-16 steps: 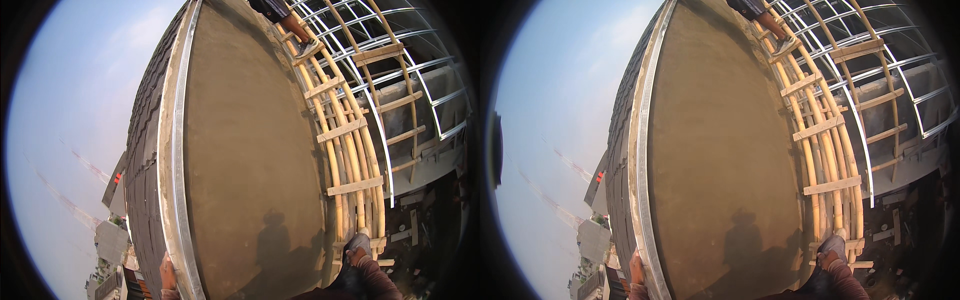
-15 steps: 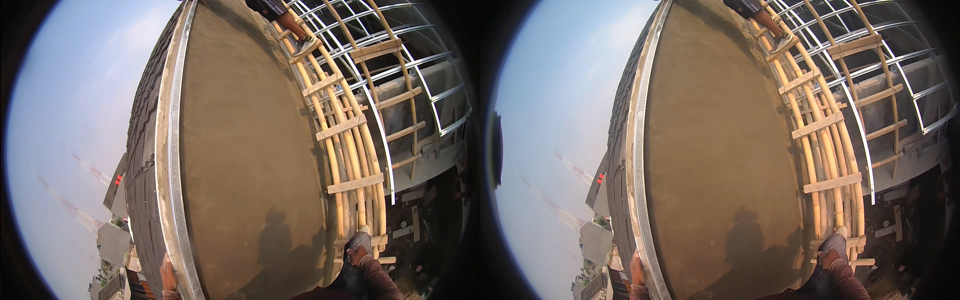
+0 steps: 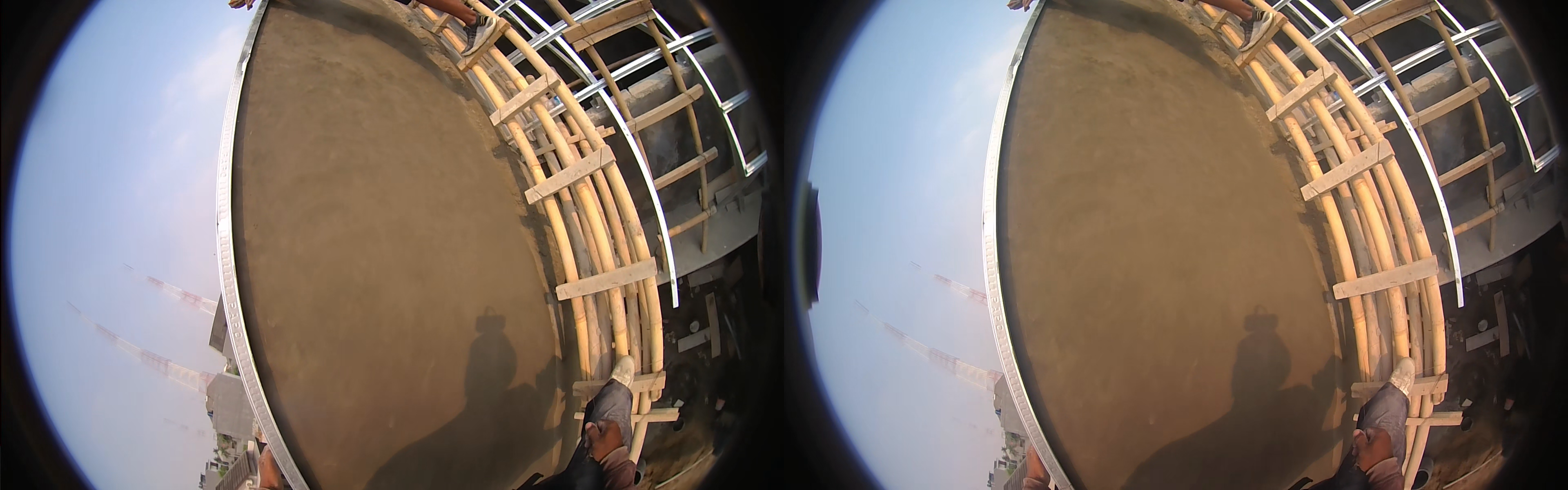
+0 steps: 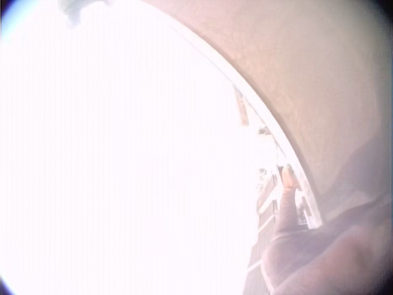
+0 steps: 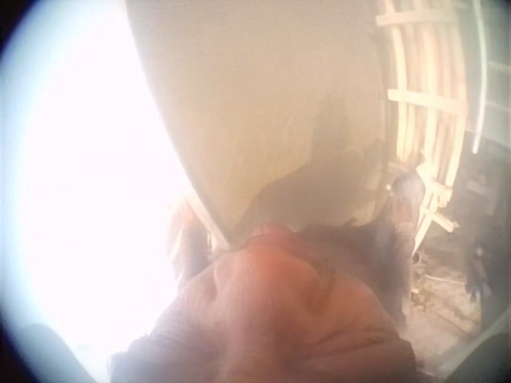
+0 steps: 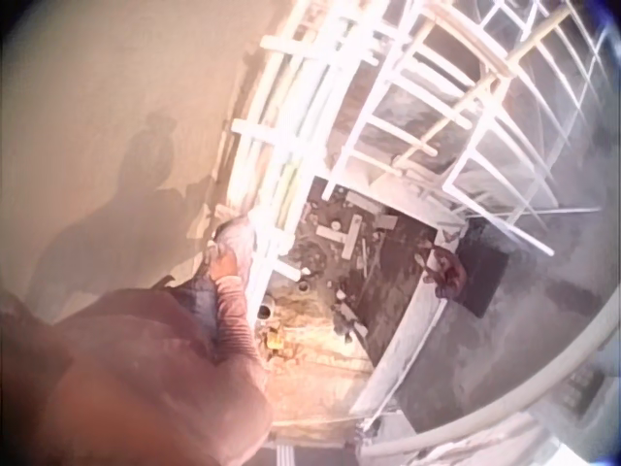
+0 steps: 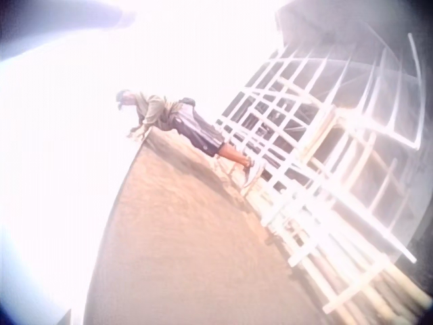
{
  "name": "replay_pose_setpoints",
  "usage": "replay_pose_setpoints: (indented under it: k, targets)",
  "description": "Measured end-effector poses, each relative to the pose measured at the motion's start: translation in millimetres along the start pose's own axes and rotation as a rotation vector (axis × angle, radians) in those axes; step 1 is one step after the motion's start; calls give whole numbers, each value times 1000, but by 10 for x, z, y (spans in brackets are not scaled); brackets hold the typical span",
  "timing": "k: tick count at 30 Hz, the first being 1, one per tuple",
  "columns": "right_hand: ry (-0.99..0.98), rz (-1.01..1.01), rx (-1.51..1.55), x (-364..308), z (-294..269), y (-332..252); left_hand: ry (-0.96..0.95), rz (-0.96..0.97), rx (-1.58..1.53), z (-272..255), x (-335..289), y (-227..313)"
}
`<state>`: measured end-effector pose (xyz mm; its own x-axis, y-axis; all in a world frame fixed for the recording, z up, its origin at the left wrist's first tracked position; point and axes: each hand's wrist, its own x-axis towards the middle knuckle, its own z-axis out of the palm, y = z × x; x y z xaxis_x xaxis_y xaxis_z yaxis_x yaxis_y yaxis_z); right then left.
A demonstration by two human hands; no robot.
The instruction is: The person is finishing a roof edge by applying a sealant material and smoothing it by hand and with a brush. They move along the curved roof section while another worker operates on the adjacent area.
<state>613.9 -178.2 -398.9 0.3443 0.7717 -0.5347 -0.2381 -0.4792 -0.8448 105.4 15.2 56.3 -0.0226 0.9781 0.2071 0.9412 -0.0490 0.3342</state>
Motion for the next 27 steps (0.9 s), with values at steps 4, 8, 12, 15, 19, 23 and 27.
replay_pose_setpoints:
  k: [4, 8, 12, 15, 19, 23, 27]
  targets:
    - [8, 68, 82, 103, -46, -180, -17, -88, -36, -61, 51, -166]
    - [-5, 73, 10, 330, -66, 24, -20, -150, -68, -164, 76, -339]
    - [-60, -284, -307, 666, 28, 719, -29, -193, -103, -169, 133, -514]
    - [-86, -309, -320, 864, -33, 868, -28, -221, -119, -190, 109, -605]
    - [-96, -114, -132, 711, -90, 292, -34, -241, -127, -231, 106, -701]
    - [-84, -366, -346, 932, -73, 689, -40, -256, -133, -247, 129, -753]
    - [-96, -77, -259, 859, -140, 452, -46, -254, -138, -275, 149, -816]
